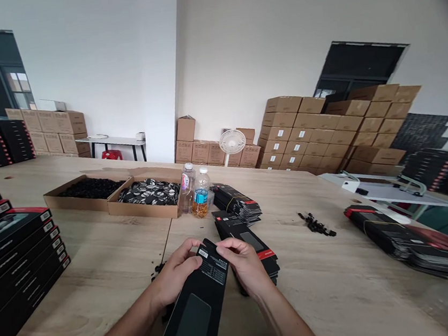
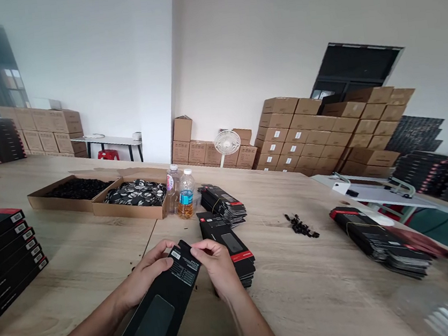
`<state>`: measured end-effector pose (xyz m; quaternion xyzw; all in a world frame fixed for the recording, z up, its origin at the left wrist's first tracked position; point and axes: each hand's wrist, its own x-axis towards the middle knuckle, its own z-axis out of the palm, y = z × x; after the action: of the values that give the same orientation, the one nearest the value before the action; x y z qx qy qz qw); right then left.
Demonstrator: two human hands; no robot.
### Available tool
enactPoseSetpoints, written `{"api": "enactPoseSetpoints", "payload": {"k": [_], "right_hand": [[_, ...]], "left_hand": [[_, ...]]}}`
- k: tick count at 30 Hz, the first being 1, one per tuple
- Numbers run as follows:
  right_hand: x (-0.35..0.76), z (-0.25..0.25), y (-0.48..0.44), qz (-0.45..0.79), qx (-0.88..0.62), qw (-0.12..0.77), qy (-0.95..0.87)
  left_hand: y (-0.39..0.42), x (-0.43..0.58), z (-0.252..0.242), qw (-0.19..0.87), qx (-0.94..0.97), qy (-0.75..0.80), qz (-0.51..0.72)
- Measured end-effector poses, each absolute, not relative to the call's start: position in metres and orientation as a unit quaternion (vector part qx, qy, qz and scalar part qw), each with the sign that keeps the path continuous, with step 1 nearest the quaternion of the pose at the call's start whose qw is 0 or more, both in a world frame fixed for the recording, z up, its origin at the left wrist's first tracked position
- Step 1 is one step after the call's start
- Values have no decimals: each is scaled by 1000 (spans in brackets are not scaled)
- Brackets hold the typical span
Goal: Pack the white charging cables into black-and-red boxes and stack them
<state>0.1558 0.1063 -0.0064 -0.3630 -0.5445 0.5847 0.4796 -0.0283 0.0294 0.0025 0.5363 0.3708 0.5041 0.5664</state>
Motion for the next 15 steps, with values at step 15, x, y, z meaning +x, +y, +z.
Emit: {"api": "enactPoseSetpoints", "payload": {"k": [15], "right_hand": [[157, 0, 98, 625, -348, 415, -562]], "left_hand": [[24, -28, -3, 489, 606, 426, 461]]}}
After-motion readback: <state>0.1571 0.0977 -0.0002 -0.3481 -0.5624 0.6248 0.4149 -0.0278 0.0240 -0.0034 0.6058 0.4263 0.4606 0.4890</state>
